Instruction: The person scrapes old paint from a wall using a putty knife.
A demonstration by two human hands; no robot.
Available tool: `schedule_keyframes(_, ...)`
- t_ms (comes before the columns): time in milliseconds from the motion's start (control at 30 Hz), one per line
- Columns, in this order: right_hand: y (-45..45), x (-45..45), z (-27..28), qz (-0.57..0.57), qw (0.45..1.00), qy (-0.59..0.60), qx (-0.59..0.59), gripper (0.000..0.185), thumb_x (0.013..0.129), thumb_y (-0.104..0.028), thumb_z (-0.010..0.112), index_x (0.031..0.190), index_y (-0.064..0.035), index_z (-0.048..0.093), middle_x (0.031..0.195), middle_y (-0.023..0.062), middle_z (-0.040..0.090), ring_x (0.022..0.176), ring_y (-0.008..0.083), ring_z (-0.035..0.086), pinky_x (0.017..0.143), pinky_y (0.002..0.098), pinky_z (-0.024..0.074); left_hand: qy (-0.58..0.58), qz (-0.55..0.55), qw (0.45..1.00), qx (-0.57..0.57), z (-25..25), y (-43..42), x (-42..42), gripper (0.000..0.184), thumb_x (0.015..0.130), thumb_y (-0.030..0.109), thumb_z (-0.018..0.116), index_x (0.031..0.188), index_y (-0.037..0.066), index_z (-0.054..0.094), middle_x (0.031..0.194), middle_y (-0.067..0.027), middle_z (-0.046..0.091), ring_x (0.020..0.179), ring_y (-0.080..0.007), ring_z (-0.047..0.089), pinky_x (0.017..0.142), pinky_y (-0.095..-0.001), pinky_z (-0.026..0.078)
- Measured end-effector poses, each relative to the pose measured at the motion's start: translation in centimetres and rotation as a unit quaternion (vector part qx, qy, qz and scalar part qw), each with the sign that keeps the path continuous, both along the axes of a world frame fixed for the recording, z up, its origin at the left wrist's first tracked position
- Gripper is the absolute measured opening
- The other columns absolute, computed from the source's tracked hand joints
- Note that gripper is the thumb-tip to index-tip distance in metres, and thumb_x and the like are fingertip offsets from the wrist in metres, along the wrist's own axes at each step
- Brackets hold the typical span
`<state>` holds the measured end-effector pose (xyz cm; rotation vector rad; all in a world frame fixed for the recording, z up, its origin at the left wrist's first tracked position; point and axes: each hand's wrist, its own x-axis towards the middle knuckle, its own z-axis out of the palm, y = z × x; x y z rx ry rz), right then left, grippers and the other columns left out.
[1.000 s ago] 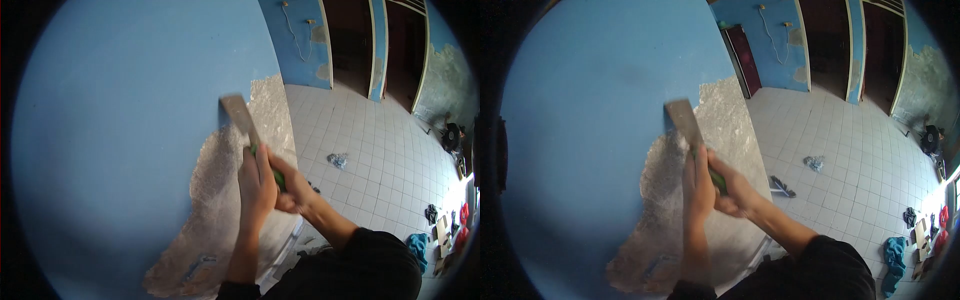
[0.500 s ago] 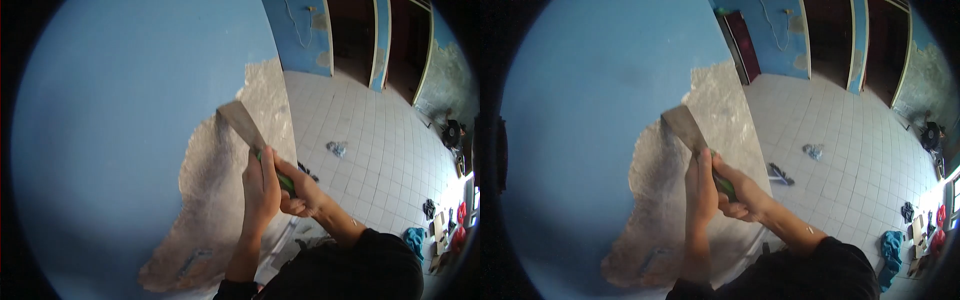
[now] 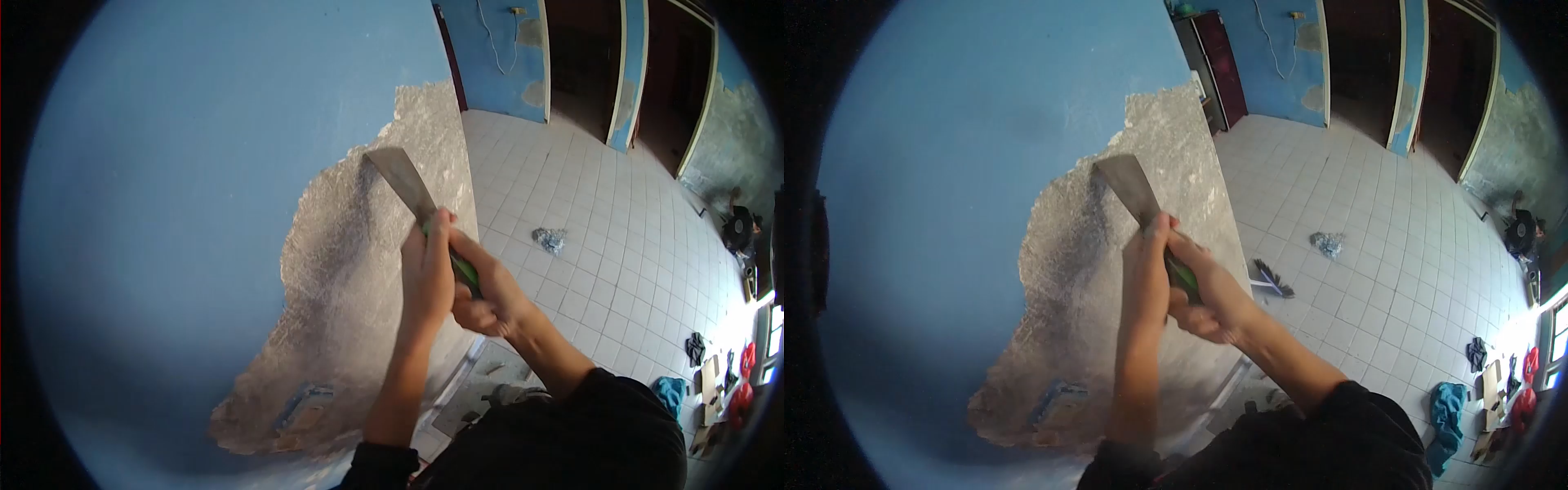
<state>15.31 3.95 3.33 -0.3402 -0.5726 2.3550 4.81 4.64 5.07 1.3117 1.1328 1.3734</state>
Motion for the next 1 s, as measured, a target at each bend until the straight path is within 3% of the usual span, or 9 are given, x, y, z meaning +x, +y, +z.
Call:
schedule_keyframes(167, -3.4, 0.7, -0.9, -0.027, 0.999, -0.02, 0.03, 0.035, 0.088, -0.046, 0.038, 0.089, -0.0121, 0.048, 0.049, 0.0, 0.041, 0.026, 0.0058, 0.025, 0.023, 0.0176, 0.0204, 0.011, 0.025, 1.0, 0.013, -1.4, -3.5, 1.3, 0.043, 0.087, 0.038, 0.043, 0.093, -0.004, 0.052, 0.082, -0.0086, 0.052, 0.08, -0.0133, 0.05, 0.071, -0.0246, 0.039)
schedule_keyframes(233, -0.8, -1.7, 1.4, -0.145, 0.985, -0.087, 0.032, 0.034, 0.088, -0.045, 0.039, 0.086, -0.0125, 0.048, 0.05, -0.0001, 0.042, 0.026, 0.0064, 0.028, 0.023, 0.018, 0.021, 0.02, 0.103, 0.994, -0.041, -0.2, -1.1, 0.6, 0.049, 0.087, 0.042, 0.041, 0.091, -0.005, 0.053, 0.082, -0.0103, 0.054, 0.08, -0.0138, 0.05, 0.07, -0.0264, 0.04)
schedule_keyframes(400, 4.0, -1.7, 3.5, 0.035, 0.975, 0.194, 0.099, 0.032, 0.088, -0.044, 0.041, 0.08, -0.0135, 0.046, 0.05, -0.0007, 0.044, 0.025, 0.0059, 0.03, 0.022, 0.0185, 0.0214, 0.093, 0.021, 0.993, 0.076, 6.4, 2.9, -0.1, 0.045, 0.086, 0.037, 0.044, 0.096, -0.006, 0.053, 0.085, -0.0117, 0.057, 0.083, -0.0162, 0.053, 0.074, -0.0265, 0.04)
schedule_keyframes(467, 1.6, -1.1, 3.2, -0.072, 0.995, 0.06, 0.019, 0.032, 0.088, -0.045, 0.039, 0.081, -0.0149, 0.046, 0.05, -0.0012, 0.043, 0.025, 0.0059, 0.028, 0.022, 0.0183, 0.0201, 0.095, 0.028, 0.994, 0.049, 4.3, 1.4, 0.5, 0.043, 0.088, 0.034, 0.043, 0.097, -0.007, 0.053, 0.087, -0.0124, 0.056, 0.085, -0.0158, 0.052, 0.075, -0.0264, 0.04)
schedule_keyframes(500, 0.9, -0.1, 0.8, -0.022, 0.994, 0.058, 0.088, 0.03, 0.089, -0.046, 0.037, 0.089, -0.0177, 0.048, 0.051, -0.0017, 0.044, 0.026, 0.0056, 0.028, 0.022, 0.0179, 0.0189, 0.084, 0.044, 0.995, 0.035, 2.8, 0.2, 1.0, 0.043, 0.089, 0.034, 0.042, 0.096, -0.007, 0.052, 0.087, -0.0119, 0.056, 0.084, -0.0159, 0.052, 0.075, -0.0266, 0.04)
schedule_keyframes(567, -1.1, 1.1, -0.9, 0.026, 0.999, 0.022, 0.016, 0.029, 0.089, -0.046, 0.036, 0.105, -0.0226, 0.044, 0.052, -0.0008, 0.043, 0.026, 0.0058, 0.028, 0.022, 0.0179, 0.0183, 0.065, 0.047, 0.996, 0.025, -0.5, -1.7, 1.2, 0.04, 0.09, 0.032, 0.041, 0.094, -0.006, 0.052, 0.083, -0.0105, 0.054, 0.081, -0.0153, 0.051, 0.074, -0.0269, 0.04)
schedule_keyframes(633, -0.8, 0.6, -0.7, 0.038, 0.999, -0.031, -0.009, 0.031, 0.089, -0.047, 0.035, 0.098, -0.0196, 0.045, 0.05, -0.0005, 0.042, 0.026, 0.0056, 0.026, 0.022, 0.0178, 0.0174, -0.002, 0.049, 0.999, -0.007, -0.7, -1.7, 1.1, 0.039, 0.09, 0.032, 0.04, 0.091, -0.005, 0.052, 0.079, -0.0099, 0.053, 0.078, -0.0148, 0.052, 0.072, -0.0268, 0.041)
schedule_keyframes(833, 4.9, -0.8, 2.9, -0.008, 0.992, 0.093, 0.087, 0.037, 0.088, -0.048, 0.038, 0.071, -0.0146, 0.043, 0.048, -0.0018, 0.039, 0.026, 0.0052, 0.024, 0.022, 0.0173, 0.0152, 0.06, 0.047, 0.993, 0.087, 4.7, 4.2, 0.8, 0.038, 0.086, 0.036, 0.047, 0.09, -0.001, 0.051, 0.079, -0.0059, 0.051, 0.073, -0.0138, 0.053, 0.065, -0.0269, 0.044)
schedule_keyframes(1000, 0.2, 2.2, -0.5, -0.019, 0.999, -0.01, 0.028, 0.033, 0.09, -0.043, 0.033, 0.111, -0.0179, 0.04, 0.051, -0.0014, 0.041, 0.026, 0.0047, 0.025, 0.021, 0.0167, 0.018, 0.052, 0.027, 0.998, 0.01, -1.0, 0.0, 2.4, 0.041, 0.089, 0.034, 0.04, 0.094, -0.004, 0.052, 0.081, -0.0115, 0.054, 0.078, -0.0168, 0.051, 0.07, -0.0268, 0.04)
